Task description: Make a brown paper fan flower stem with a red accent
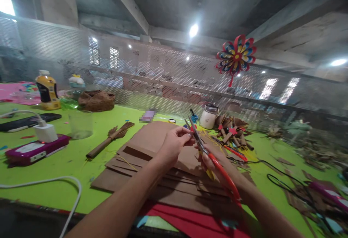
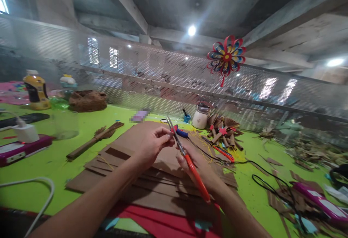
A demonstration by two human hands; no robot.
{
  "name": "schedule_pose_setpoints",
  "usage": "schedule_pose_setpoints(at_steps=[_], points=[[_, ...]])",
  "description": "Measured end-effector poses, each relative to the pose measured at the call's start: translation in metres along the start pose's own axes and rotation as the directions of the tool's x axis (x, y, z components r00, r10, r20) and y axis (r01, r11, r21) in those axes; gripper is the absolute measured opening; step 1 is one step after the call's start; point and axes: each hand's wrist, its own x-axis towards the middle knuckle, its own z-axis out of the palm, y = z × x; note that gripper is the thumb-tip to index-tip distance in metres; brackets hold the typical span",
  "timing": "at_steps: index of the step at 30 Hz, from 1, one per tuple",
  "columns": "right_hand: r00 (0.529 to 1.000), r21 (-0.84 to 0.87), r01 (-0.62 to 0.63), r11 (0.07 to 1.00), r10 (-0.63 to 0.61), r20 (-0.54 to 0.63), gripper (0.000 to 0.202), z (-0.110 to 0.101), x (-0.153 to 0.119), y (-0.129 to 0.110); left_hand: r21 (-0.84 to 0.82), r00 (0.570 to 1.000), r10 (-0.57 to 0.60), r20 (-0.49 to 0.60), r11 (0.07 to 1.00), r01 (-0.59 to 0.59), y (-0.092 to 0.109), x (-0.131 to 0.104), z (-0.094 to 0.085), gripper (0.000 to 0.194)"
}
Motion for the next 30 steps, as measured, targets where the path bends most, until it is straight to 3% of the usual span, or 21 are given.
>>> schedule_pose_setpoints(at_steps=[30], points=[[0.999,0.053,0.028,0.998,-0.027,-0.028,0.035,0.0034,-0.0012,-0.0043,-0.086,0.999,-0.015,0.028,0.996,0.018,0.0023,-0.0014,0.0011,0.016]])
